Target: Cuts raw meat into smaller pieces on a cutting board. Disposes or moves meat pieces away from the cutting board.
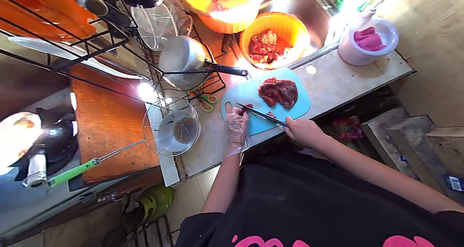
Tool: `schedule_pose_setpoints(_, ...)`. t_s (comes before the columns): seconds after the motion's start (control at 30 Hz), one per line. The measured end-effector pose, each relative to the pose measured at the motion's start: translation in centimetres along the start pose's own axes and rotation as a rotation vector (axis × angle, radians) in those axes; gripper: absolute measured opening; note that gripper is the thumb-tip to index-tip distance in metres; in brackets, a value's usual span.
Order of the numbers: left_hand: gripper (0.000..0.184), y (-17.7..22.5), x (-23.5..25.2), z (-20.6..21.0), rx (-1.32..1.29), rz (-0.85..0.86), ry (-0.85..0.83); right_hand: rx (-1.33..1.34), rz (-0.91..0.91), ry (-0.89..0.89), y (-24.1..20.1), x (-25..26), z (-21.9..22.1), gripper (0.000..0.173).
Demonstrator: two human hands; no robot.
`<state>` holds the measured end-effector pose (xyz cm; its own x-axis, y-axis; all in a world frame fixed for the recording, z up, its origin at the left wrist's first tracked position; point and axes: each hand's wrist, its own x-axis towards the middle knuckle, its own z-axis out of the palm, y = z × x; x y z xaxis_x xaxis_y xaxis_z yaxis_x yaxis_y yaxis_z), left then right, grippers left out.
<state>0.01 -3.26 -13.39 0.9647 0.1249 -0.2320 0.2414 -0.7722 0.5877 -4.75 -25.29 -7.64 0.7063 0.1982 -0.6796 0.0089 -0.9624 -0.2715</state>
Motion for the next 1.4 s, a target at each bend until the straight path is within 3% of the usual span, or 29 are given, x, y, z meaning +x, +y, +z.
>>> schedule_pose_setpoints(0.2,0.028,0.6,0.5,-0.4,0.155,0.03,-0.053,0.187,0.004,-0.011,0.5,-1.2,0.0,0.043)
schedule_pose_setpoints(0.33,0.049,1.2,0.1,-0.7,0.117,0.038,-0.08,0.161,0.024,0.014,-0.3,-2.2,0.1,0.043)
schedule_pose_setpoints(0.57,0.02,0.1,-0.2,0.1,0.091,0.208,-0.017,0.047,0.092,-0.06,-2.2,-2.7,0.1,0.043)
schedule_pose_setpoints(0.77,0.021,-1.2,-1.8,1.4,0.074,0.225,0.044,0.021,0.122,-0.133,-3.0,-3.1,0.7,0.043)
schedule_pose_setpoints(1.03,0.022,-1.0,-3.0,1.2,0.13,0.227,-0.013,0.015,0.039,-0.021,-6.1,1.2,2.3,0.029)
schedule_pose_setpoints(1.13,0.015,-1.2,-3.9,1.5,0.094,0.2,-0.003,0.029,0.031,-0.002,-5.6,1.5,2.4,0.032)
schedule_pose_setpoints(1.27,0.022,-1.2,-3.3,0.0,0.019,0.062,0.075,0.107,-0.007,-0.004,-3.7,0.4,1.4,0.042)
schedule_pose_setpoints(1.4,0.028,-0.3,-0.5,-0.5,0.046,0.138,0.005,0.18,-0.001,0.022,-1.1,-2.7,0.8,0.044)
